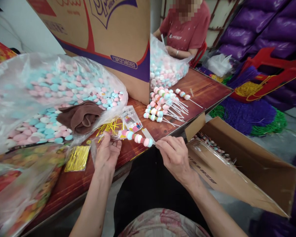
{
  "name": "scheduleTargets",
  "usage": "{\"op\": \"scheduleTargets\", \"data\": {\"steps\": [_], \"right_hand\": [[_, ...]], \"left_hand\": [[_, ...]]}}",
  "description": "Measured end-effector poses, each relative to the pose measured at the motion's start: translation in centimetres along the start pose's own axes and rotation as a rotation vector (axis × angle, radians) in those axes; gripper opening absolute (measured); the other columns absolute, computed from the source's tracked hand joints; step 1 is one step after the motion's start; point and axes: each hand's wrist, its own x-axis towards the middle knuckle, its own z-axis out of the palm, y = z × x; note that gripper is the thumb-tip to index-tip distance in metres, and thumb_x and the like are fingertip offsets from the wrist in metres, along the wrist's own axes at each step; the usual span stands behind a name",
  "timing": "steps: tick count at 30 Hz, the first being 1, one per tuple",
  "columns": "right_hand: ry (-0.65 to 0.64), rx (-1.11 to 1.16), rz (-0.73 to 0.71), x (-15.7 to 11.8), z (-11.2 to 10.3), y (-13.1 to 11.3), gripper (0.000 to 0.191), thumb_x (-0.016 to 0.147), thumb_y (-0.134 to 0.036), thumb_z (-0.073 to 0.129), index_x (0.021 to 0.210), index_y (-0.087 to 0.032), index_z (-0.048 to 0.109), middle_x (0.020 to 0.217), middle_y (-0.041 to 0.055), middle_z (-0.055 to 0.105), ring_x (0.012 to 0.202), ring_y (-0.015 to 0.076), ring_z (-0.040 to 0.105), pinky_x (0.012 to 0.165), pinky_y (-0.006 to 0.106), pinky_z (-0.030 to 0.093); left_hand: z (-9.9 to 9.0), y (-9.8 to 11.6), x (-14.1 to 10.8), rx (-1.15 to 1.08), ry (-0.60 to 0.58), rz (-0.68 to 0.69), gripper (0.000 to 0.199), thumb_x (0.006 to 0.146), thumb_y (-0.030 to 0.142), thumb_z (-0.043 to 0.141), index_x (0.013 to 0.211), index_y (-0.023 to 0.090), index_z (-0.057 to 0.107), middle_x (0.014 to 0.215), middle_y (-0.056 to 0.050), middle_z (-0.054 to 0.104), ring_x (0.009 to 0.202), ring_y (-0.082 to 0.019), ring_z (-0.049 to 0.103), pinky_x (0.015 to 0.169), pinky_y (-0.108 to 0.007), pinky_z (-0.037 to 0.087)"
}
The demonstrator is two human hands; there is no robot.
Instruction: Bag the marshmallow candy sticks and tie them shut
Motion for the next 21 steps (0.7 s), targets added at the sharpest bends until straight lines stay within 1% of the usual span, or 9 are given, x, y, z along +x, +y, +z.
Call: {"op": "scheduleTargets", "data": {"steps": [3,6,8,12,16,21], "right_hand": [[-0.072,0.121,0.081,0.02,-0.15,-0.02,0.010,0.094,-0.019,0.056,0.091,-0.023,0.065,0.086,0.0026,0.068,0.079,0.0164,0.062,0.073,0.033,0.039],[-0.102,0.172,0.165,-0.07,0.05,0.04,0.011,0.095,-0.021,0.055,0.089,-0.023,0.064,0.085,0.0019,0.066,0.076,0.0159,0.059,0.073,0.032,0.039],[-0.134,0.219,0.223,-0.18,0.23,0.09,0.013,0.096,-0.023,0.054,0.087,-0.022,0.064,0.082,0.0016,0.063,0.074,0.0154,0.057,0.072,0.031,0.039],[-0.217,0.364,0.341,-0.39,0.37,0.13,0.019,0.096,-0.025,0.052,0.082,-0.021,0.063,0.074,0.0001,0.055,0.068,0.0138,0.052,0.067,0.028,0.039],[-0.236,0.409,0.397,-0.44,0.37,0.06,0.020,0.095,-0.024,0.052,0.079,-0.019,0.063,0.073,-0.0006,0.054,0.066,0.0130,0.051,0.065,0.026,0.038],[-0.237,0.452,0.406,-0.27,0.62,-0.27,0.020,0.094,-0.023,0.052,0.078,-0.018,0.062,0.072,-0.0004,0.053,0.066,0.0129,0.050,0.064,0.026,0.038]], "left_hand": [[-0.15,-0.01,0.03,0.023,-0.060,0.045,0.026,0.068,0.030,0.085,0.080,0.019,0.064,0.080,0.001,0.068,0.074,-0.011,0.065,0.075,-0.026,0.052],[-0.13,0.05,-0.08,0.049,-0.122,0.100,0.030,0.065,0.032,0.086,0.076,0.018,0.062,0.076,0.002,0.067,0.074,-0.011,0.065,0.080,-0.029,0.052],[-0.06,0.07,-0.17,0.070,-0.142,0.141,0.032,0.065,0.033,0.086,0.074,0.016,0.061,0.073,0.002,0.066,0.073,-0.011,0.066,0.079,-0.029,0.053],[-0.03,-0.02,-0.23,0.074,-0.129,0.208,0.036,0.063,0.037,0.087,0.073,0.015,0.059,0.069,0.003,0.064,0.067,-0.011,0.065,0.073,-0.026,0.054],[-0.17,-0.14,-0.20,0.101,-0.147,0.201,0.036,0.067,0.039,0.084,0.074,0.016,0.058,0.069,0.003,0.063,0.065,-0.011,0.064,0.072,-0.027,0.054],[-0.13,-0.35,-0.45,0.134,-0.149,0.169,0.035,0.067,0.039,0.084,0.073,0.016,0.057,0.067,0.004,0.060,0.064,-0.009,0.061,0.069,-0.024,0.052]]}}
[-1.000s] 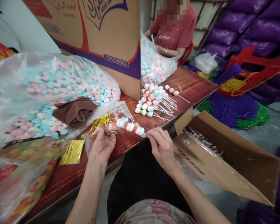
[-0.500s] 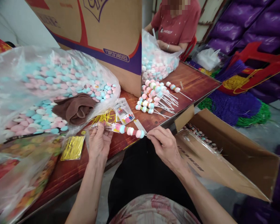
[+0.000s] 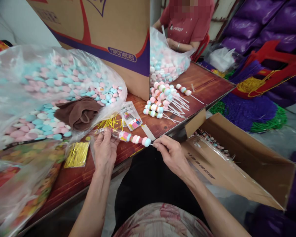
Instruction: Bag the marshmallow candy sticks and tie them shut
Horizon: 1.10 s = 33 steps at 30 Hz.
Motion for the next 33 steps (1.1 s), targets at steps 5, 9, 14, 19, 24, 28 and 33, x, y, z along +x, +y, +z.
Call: {"op": "scheduleTargets", "data": {"steps": [5,9,14,19,24,28,33], "right_hand": [[0.011,-0.023,-0.014,-0.1,0.9,-0.3,0.020,0.095,-0.024,0.051,0.081,-0.018,0.063,0.071,-0.0005,0.052,0.066,0.0128,0.050,0.065,0.026,0.038],[0.029,-0.030,-0.019,-0.2,1.4,-0.7,0.020,0.095,-0.023,0.050,0.080,-0.018,0.062,0.071,-0.0003,0.053,0.066,0.0128,0.050,0.066,0.026,0.038],[-0.043,0.141,0.170,-0.1,1.5,-1.2,0.022,0.092,-0.026,0.050,0.075,-0.018,0.062,0.066,-0.0012,0.053,0.062,0.0119,0.048,0.061,0.025,0.036],[-0.115,0.255,0.301,0.1,1.9,-1.4,0.024,0.090,-0.028,0.050,0.073,-0.017,0.062,0.058,-0.0035,0.049,0.052,0.0096,0.039,0.053,0.024,0.031],[-0.077,0.156,0.246,-0.1,2.3,-1.6,0.024,0.092,-0.026,0.048,0.071,-0.017,0.057,0.062,-0.0029,0.051,0.060,0.0109,0.046,0.059,0.024,0.035],[-0.031,0.054,0.214,-0.4,2.8,-1.6,0.024,0.093,-0.027,0.048,0.072,-0.018,0.055,0.063,-0.0033,0.050,0.061,0.0109,0.045,0.059,0.024,0.034],[0.007,0.034,0.183,-0.3,4.5,-1.8,0.026,0.093,-0.027,0.048,0.069,-0.019,0.052,0.063,-0.0026,0.050,0.061,0.0110,0.045,0.060,0.024,0.035]], "left_hand": [[0.5,-0.6,-0.7,0.009,-0.003,0.017,0.035,0.067,0.040,0.083,0.074,0.016,0.059,0.075,0.002,0.061,0.068,-0.009,0.059,0.069,-0.024,0.051],[0.8,-0.9,-1.0,-0.016,0.007,0.056,0.035,0.068,0.039,0.082,0.074,0.016,0.057,0.074,0.003,0.060,0.069,-0.009,0.058,0.073,-0.027,0.052],[0.9,-1.2,-1.2,-0.058,0.036,0.116,0.034,0.070,0.040,0.081,0.076,0.016,0.057,0.076,0.003,0.058,0.069,-0.010,0.057,0.070,-0.026,0.052],[1.1,-1.9,-1.8,-0.073,0.016,0.107,0.034,0.070,0.040,0.082,0.077,0.017,0.058,0.075,0.004,0.060,0.069,-0.009,0.059,0.073,-0.026,0.052],[1.2,-1.7,-1.9,-0.109,-0.045,0.044,0.034,0.073,0.043,0.079,0.079,0.018,0.057,0.075,0.003,0.063,0.069,-0.011,0.064,0.078,-0.030,0.054],[1.5,-1.3,-2.3,-0.068,-0.114,-0.045,0.033,0.077,0.044,0.076,0.084,0.017,0.059,0.083,-0.003,0.068,0.078,-0.016,0.069,0.082,-0.033,0.054],[2.1,-1.8,-3.6,0.008,-0.165,-0.086,0.035,0.081,0.047,0.071,0.097,0.018,0.061,0.094,-0.008,0.073,0.090,-0.022,0.071,0.080,-0.032,0.054]]}}
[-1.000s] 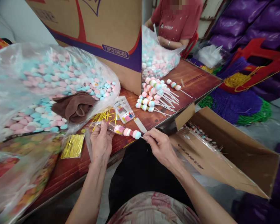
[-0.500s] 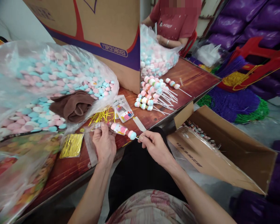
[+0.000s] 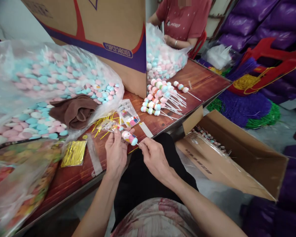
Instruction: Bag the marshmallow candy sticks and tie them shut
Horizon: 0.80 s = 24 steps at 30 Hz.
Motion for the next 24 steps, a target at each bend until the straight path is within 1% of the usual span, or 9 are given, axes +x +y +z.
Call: {"op": "scheduleTargets", "data": {"steps": [3,6,8,10,13,15,17,21,24], "right_hand": [[-0.025,0.195,0.101,0.4,0.6,0.0,0.026,0.091,-0.031,0.050,0.069,-0.018,0.054,0.060,-0.0030,0.049,0.054,0.0092,0.041,0.051,0.023,0.032],[-0.130,0.548,0.343,1.0,0.4,0.2,0.028,0.084,-0.040,0.060,0.069,-0.017,0.055,0.053,-0.0064,0.044,0.040,0.0041,0.024,0.040,0.021,0.017],[-0.194,0.723,0.470,1.2,0.2,0.3,0.032,0.077,-0.044,0.067,0.068,-0.016,0.054,0.050,-0.0085,0.042,0.038,0.0016,0.016,0.037,0.019,0.011],[-0.225,0.797,0.522,1.4,0.3,0.4,0.034,0.073,-0.044,0.071,0.067,-0.016,0.053,0.049,-0.0094,0.041,0.037,0.0008,0.015,0.036,0.019,0.010],[-0.126,0.737,0.453,1.5,1.4,0.2,0.032,0.078,-0.044,0.066,0.068,-0.019,0.050,0.050,-0.0092,0.041,0.035,0.0023,0.021,0.034,0.019,0.014],[-0.017,0.581,0.343,1.4,2.0,0.1,0.030,0.085,-0.044,0.059,0.070,-0.020,0.049,0.053,-0.0075,0.044,0.036,0.0045,0.030,0.036,0.020,0.021],[0.018,0.398,0.233,1.2,2.2,-0.1,0.027,0.090,-0.041,0.052,0.072,-0.020,0.051,0.058,-0.0055,0.049,0.043,0.0068,0.039,0.042,0.021,0.029],[-0.107,0.183,0.098,0.4,0.8,0.0,0.029,0.093,-0.033,0.049,0.069,-0.018,0.056,0.061,-0.0029,0.053,0.058,0.0100,0.048,0.058,0.023,0.036],[-0.213,0.277,0.133,-0.2,0.0,0.3,0.026,0.089,-0.029,0.052,0.067,-0.017,0.060,0.057,-0.0033,0.050,0.055,0.0095,0.043,0.056,0.024,0.034]], "left_hand": [[0.0,-0.2,-0.2,0.000,-0.029,-0.030,0.033,0.083,0.047,0.070,0.097,0.018,0.061,0.096,-0.008,0.073,0.093,-0.022,0.071,0.080,-0.031,0.054],[-0.3,-0.2,0.1,-0.041,-0.058,-0.068,0.034,0.082,0.046,0.071,0.097,0.017,0.061,0.097,-0.009,0.073,0.094,-0.023,0.072,0.081,-0.032,0.054],[-0.6,-0.3,0.2,-0.056,-0.077,-0.085,0.038,0.080,0.049,0.072,0.097,0.017,0.062,0.097,-0.010,0.073,0.092,-0.023,0.072,0.081,-0.033,0.055],[-0.6,-0.4,0.1,-0.037,-0.106,-0.104,0.039,0.079,0.050,0.072,0.094,0.016,0.063,0.095,-0.010,0.073,0.090,-0.022,0.072,0.080,-0.033,0.055],[-0.4,-0.6,-0.2,0.008,-0.163,-0.130,0.035,0.080,0.047,0.073,0.091,0.015,0.065,0.091,-0.009,0.073,0.087,-0.021,0.071,0.078,-0.032,0.055],[-0.3,-0.5,-0.4,0.019,-0.186,-0.130,0.033,0.081,0.045,0.072,0.091,0.014,0.065,0.090,-0.009,0.073,0.086,-0.020,0.071,0.076,-0.030,0.055],[-0.4,-0.2,-0.2,0.015,-0.193,-0.132,0.033,0.082,0.045,0.071,0.091,0.014,0.065,0.091,-0.010,0.073,0.087,-0.020,0.071,0.077,-0.030,0.055],[-1.0,0.6,0.5,-0.025,-0.127,-0.089,0.031,0.081,0.043,0.073,0.092,0.016,0.064,0.094,-0.009,0.073,0.089,-0.020,0.072,0.082,-0.032,0.054],[-1.4,0.9,0.5,-0.018,-0.136,-0.100,0.031,0.081,0.043,0.073,0.092,0.015,0.064,0.098,-0.010,0.073,0.089,-0.020,0.072,0.085,-0.032,0.053]]}}
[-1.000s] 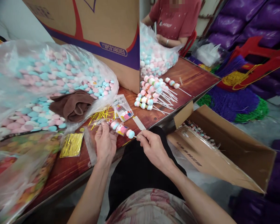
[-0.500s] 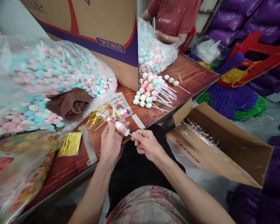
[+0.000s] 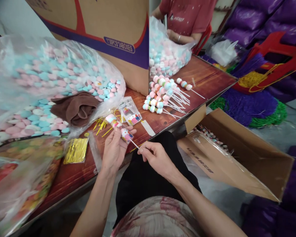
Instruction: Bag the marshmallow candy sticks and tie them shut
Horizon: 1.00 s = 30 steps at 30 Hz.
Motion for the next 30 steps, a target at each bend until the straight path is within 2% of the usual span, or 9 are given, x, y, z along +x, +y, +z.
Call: {"op": "scheduleTargets", "data": {"steps": [3,11,15,18,20,23,26,28,30], "right_hand": [[0.005,0.089,0.042,-0.2,0.3,0.2,0.026,0.087,-0.032,0.055,0.068,-0.017,0.061,0.054,-0.0036,0.049,0.050,0.0090,0.037,0.051,0.024,0.029],[0.072,0.109,-0.013,0.5,2.2,-0.4,0.024,0.088,-0.031,0.053,0.068,-0.018,0.058,0.056,-0.0036,0.048,0.051,0.0093,0.038,0.050,0.023,0.030],[0.049,0.160,0.008,0.9,2.6,-0.3,0.026,0.090,-0.037,0.054,0.071,-0.019,0.055,0.057,-0.0042,0.047,0.051,0.0089,0.036,0.048,0.022,0.028],[0.030,0.173,0.024,1.3,3.1,-0.8,0.026,0.091,-0.044,0.055,0.081,-0.020,0.055,0.062,-0.0046,0.049,0.051,0.0085,0.037,0.047,0.022,0.030],[0.017,0.263,0.043,1.7,3.8,-1.3,0.028,0.090,-0.047,0.055,0.081,-0.021,0.054,0.062,-0.0049,0.048,0.049,0.0079,0.036,0.045,0.021,0.028],[-0.057,0.571,0.145,2.0,5.2,-2.0,0.035,0.089,-0.049,0.055,0.070,-0.020,0.049,0.051,-0.0078,0.037,0.042,0.0060,0.024,0.040,0.021,0.019],[-0.263,0.763,0.287,1.9,6.5,-2.2,0.035,0.085,-0.047,0.057,0.066,-0.021,0.045,0.045,-0.0110,0.028,0.039,0.0051,0.014,0.039,0.021,0.015],[-0.379,0.635,0.287,1.8,7.0,-2.3,0.036,0.088,-0.047,0.053,0.065,-0.020,0.047,0.045,-0.0095,0.032,0.038,0.0056,0.019,0.039,0.021,0.018],[-0.416,0.275,0.144,2.2,7.0,-2.5,0.036,0.093,-0.041,0.047,0.066,-0.019,0.051,0.049,-0.0051,0.044,0.041,0.0072,0.033,0.044,0.021,0.026]], "left_hand": [[0.1,-0.1,-0.5,0.040,-0.038,-0.071,0.030,0.081,0.040,0.074,0.092,0.013,0.066,0.100,-0.012,0.072,0.092,-0.021,0.071,0.084,-0.031,0.053],[0.4,-0.2,-1.7,0.057,-0.038,-0.139,0.028,0.078,0.036,0.076,0.092,0.014,0.069,0.099,-0.013,0.073,0.094,-0.025,0.071,0.086,-0.038,0.053],[0.0,-0.2,-1.9,0.134,-0.014,-0.068,0.027,0.078,0.038,0.075,0.090,0.014,0.072,0.098,-0.012,0.074,0.098,-0.025,0.069,0.089,-0.036,0.051],[-0.3,-0.2,-2.4,0.159,0.005,0.016,0.024,0.081,0.037,0.073,0.092,0.015,0.073,0.103,-0.011,0.073,0.102,-0.023,0.067,0.093,-0.034,0.050],[-0.5,0.0,-2.9,0.167,0.017,0.068,0.023,0.082,0.036,0.072,0.096,0.018,0.073,0.105,-0.010,0.073,0.103,-0.022,0.066,0.093,-0.033,0.050],[-1.2,1.0,-3.6,0.148,-0.009,0.047,0.026,0.081,0.038,0.073,0.100,0.020,0.073,0.104,-0.011,0.071,0.098,-0.022,0.066,0.087,-0.033,0.053],[-2.6,2.6,-4.1,0.065,-0.047,-0.029,0.034,0.078,0.039,0.076,0.105,0.019,0.072,0.096,-0.011,0.070,0.090,-0.023,0.066,0.079,-0.035,0.055],[-3.7,3.5,-4.4,0.002,-0.028,-0.014,0.032,0.075,0.033,0.079,0.104,0.020,0.072,0.080,-0.006,0.065,0.078,-0.019,0.064,0.079,-0.034,0.055],[-4.6,4.3,-4.5,-0.070,0.010,0.057,0.029,0.074,0.027,0.080,0.101,0.020,0.071,0.065,0.001,0.053,0.064,-0.013,0.057,0.080,-0.032,0.055]]}}
